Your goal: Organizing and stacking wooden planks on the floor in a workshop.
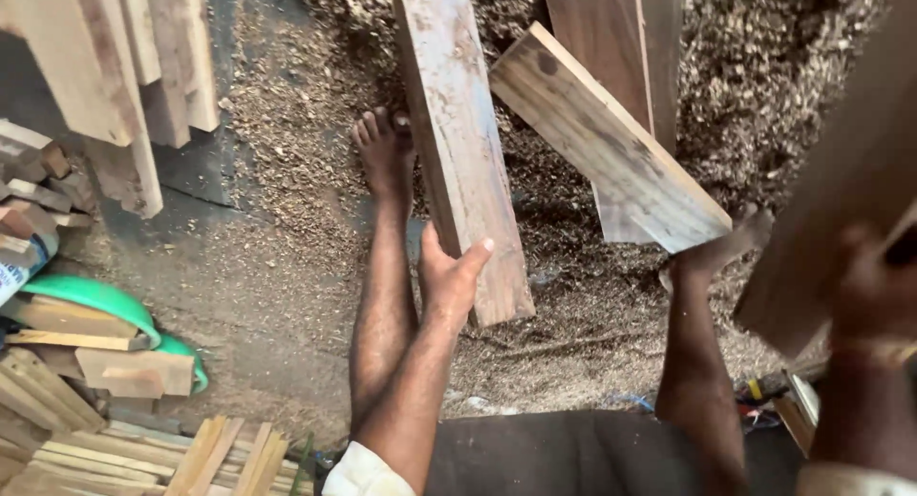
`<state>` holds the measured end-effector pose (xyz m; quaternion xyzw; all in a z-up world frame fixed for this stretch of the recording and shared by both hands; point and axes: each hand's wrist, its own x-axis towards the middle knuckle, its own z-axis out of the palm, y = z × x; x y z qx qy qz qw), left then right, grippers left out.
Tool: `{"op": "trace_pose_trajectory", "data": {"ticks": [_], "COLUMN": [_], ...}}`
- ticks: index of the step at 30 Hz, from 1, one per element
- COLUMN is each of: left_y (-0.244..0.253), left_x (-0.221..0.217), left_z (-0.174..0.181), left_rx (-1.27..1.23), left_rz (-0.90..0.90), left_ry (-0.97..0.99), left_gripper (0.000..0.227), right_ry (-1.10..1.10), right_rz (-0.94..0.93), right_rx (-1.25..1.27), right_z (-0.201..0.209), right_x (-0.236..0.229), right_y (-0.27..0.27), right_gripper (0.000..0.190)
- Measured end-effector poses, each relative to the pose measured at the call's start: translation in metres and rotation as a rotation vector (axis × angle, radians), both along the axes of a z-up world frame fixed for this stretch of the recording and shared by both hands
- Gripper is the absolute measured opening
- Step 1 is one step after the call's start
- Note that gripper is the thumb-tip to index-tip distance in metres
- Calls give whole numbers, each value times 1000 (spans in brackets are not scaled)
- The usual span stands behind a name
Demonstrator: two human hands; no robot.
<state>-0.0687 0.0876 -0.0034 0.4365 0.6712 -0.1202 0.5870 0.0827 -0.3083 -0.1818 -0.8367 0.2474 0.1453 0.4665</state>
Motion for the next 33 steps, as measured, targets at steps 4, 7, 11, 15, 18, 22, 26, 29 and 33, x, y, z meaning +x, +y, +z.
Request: {"op": "trace_pose_trajectory", "data": {"ticks": [4, 7, 11, 15, 18, 22, 26, 29, 33], "left_y": [7, 11, 15, 24, 27, 27, 29, 27, 31], "left_x": [5, 0, -4, 2, 5, 6, -1, -2, 1], "left_z": [18, 6, 4, 10, 13, 13, 4, 10, 24], "left_rx": [15, 8, -73, -118, -159, -162, -146, -166, -180], "left_rz": [-74, -29, -2, -48, -69, -49, 43, -20, 9], "left_ry": [44, 26, 69, 135, 164, 147, 75, 90, 50], "left_gripper": [79, 80, 83, 86, 88, 87, 90, 85, 80], "right_ry": [291, 443, 26, 427, 652, 817, 773, 634, 593], "right_rz": [713, 1231, 1318, 1224, 1234, 1146, 1000, 1157, 753], "right_rx": [-247, -413, -617, -627, -487, -557, -508, -502, -141], "right_z": [168, 143, 101, 90, 84, 81, 91, 121, 157], "right_x": [83, 95, 92, 100, 108, 109, 94, 76, 49], "right_y": [104, 173, 203, 204, 194, 179, 168, 153, 154], "right_gripper": [45, 29, 54, 120, 130, 100, 96, 79, 66]}}
